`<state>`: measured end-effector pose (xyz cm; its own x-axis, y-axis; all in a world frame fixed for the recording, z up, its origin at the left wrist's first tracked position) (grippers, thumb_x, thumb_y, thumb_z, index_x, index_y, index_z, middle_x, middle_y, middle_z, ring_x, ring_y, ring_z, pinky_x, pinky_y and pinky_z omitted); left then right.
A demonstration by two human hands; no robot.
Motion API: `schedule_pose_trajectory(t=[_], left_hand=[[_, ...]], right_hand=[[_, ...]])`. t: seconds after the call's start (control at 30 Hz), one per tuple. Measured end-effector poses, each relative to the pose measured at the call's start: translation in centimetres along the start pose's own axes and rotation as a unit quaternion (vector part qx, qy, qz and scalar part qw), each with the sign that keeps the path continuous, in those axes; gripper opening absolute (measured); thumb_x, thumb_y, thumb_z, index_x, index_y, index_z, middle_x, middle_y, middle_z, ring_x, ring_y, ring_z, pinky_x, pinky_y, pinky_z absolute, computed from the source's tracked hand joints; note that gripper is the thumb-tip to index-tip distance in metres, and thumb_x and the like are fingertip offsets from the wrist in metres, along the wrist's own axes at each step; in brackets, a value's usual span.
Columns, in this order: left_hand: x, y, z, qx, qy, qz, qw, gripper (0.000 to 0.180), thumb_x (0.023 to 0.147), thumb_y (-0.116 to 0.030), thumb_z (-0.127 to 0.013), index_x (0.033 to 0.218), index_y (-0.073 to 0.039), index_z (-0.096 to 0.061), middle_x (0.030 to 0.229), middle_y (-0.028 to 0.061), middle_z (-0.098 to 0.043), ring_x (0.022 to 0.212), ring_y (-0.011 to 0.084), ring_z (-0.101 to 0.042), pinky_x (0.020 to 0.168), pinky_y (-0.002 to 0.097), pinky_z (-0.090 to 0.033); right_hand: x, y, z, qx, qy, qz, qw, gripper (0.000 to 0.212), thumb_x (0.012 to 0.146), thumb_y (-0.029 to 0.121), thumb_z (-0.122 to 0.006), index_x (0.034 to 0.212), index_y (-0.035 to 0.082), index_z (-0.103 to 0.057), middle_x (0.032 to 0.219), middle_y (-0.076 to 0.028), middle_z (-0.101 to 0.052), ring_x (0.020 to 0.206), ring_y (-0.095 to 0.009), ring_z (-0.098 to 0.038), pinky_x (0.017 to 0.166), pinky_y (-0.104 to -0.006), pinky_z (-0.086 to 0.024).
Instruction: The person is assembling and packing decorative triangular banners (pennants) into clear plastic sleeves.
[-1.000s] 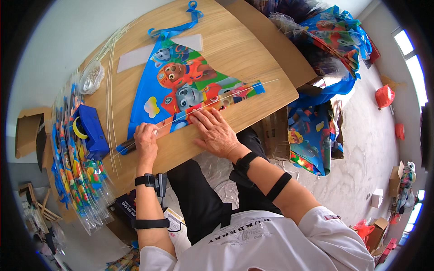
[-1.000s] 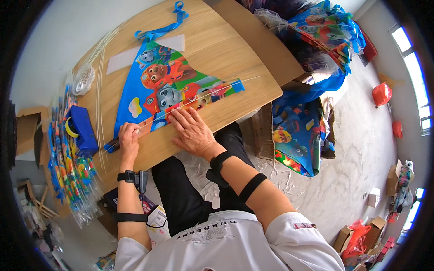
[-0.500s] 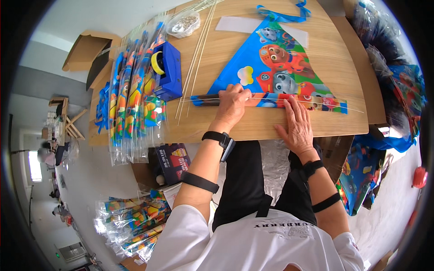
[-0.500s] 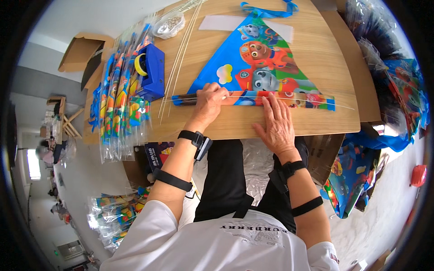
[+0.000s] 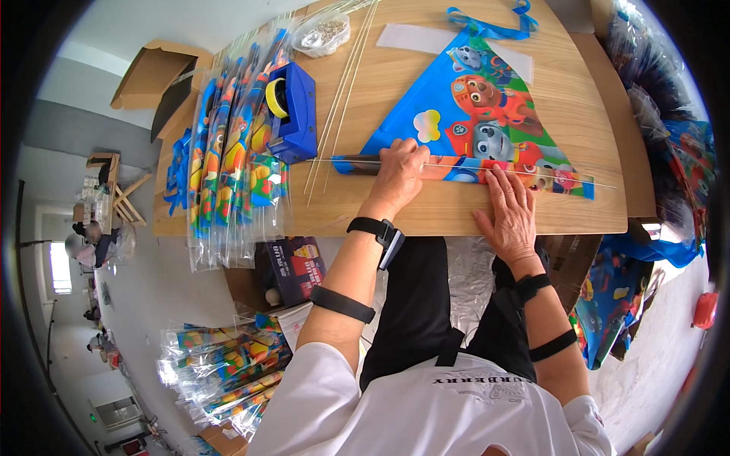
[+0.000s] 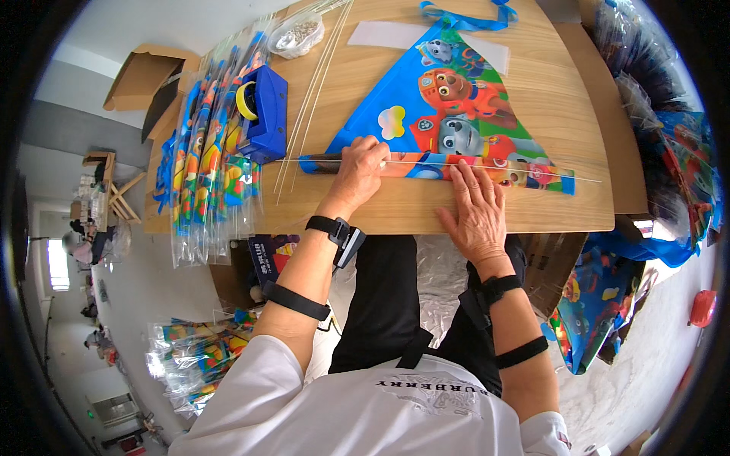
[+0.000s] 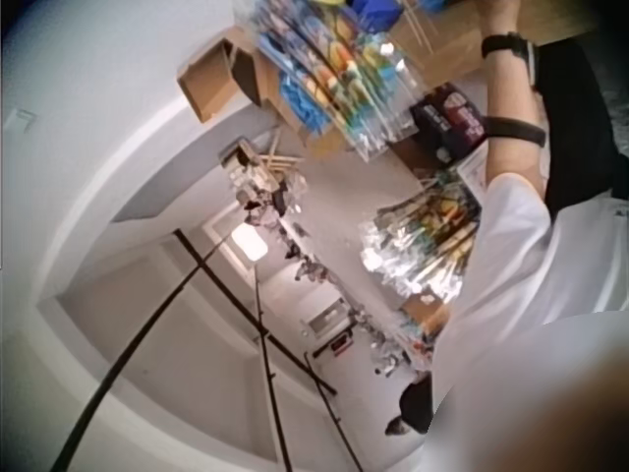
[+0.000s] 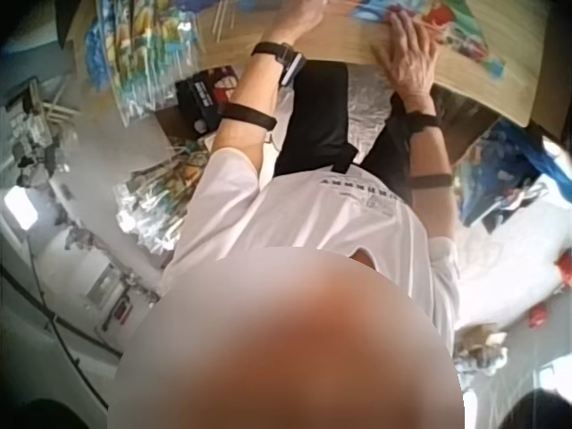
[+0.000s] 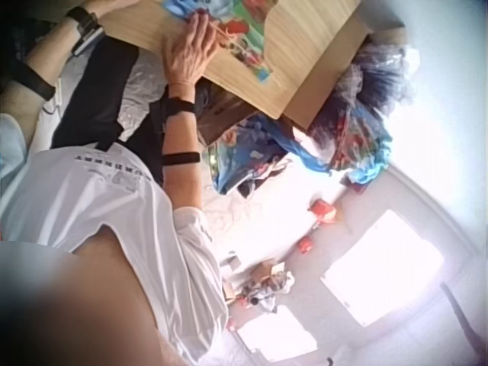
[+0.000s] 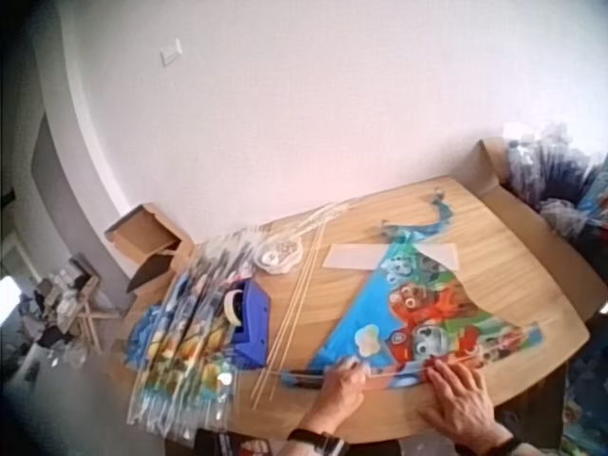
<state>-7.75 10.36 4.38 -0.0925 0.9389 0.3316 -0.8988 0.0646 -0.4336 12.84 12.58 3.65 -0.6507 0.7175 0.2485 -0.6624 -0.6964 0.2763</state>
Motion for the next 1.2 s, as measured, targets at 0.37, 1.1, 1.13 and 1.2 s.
schedule_pose_trajectory(t=[0.37,1.1,1.13,1.2], left_hand=[[-0.7,2.9,8.7,0.035,-0.254,0.047,0.965,0.016,0.071,0.004,-0.064,0.084,-0.005,-0.060,0.087,0.0108,-0.058,0.088,0.0308,-0.055,0.080,0.0426,-0.044],[-7.3,19.6,18.7,-0.452,-0.257,0.406,0.752,0.017,0.069,0.002,-0.067,0.066,-0.007,-0.053,0.059,0.0007,-0.046,0.051,0.0133,-0.045,0.060,0.0354,-0.048],[-7.3,19.4,18.5,-0.493,-0.268,0.373,0.739,0.020,0.069,0.003,-0.067,0.064,-0.007,-0.051,0.057,0.0005,-0.046,0.051,0.0125,-0.045,0.061,0.0352,-0.049],[-8.1,19.2,17.8,-0.481,-0.293,0.389,0.729,0.019,0.069,0.005,-0.067,0.065,-0.006,-0.051,0.057,0.0010,-0.047,0.051,0.0124,-0.046,0.059,0.0342,-0.049]], right_hand=[[0.2,-0.1,0.0,-0.010,-0.002,0.018,1.000,0.069,0.084,0.038,-0.060,0.141,0.007,-0.040,0.147,-0.010,-0.041,0.139,-0.028,-0.031,0.117,-0.0476,-0.013],[0.0,0.6,0.6,-0.013,0.000,0.022,1.000,0.069,0.081,0.037,-0.060,0.141,0.007,-0.041,0.146,-0.009,-0.040,0.139,-0.028,-0.031,0.117,-0.0472,-0.014],[0.0,0.6,0.6,-0.013,0.000,0.022,1.000,0.069,0.081,0.037,-0.060,0.141,0.007,-0.041,0.146,-0.009,-0.040,0.139,-0.028,-0.031,0.117,-0.0472,-0.014],[-0.1,0.5,0.5,-0.015,0.003,0.021,1.000,0.069,0.081,0.037,-0.060,0.141,0.007,-0.041,0.146,-0.009,-0.041,0.138,-0.028,-0.031,0.117,-0.0476,-0.014]])
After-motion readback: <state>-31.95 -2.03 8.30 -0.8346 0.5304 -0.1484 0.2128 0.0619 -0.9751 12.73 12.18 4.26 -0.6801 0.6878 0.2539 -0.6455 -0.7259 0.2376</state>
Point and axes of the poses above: each hand's wrist, its own x-axis towards the middle knuckle, its own z-axis out of the back of the hand, y = z × x, the point moved 7 cm from there along x, towards the middle knuckle
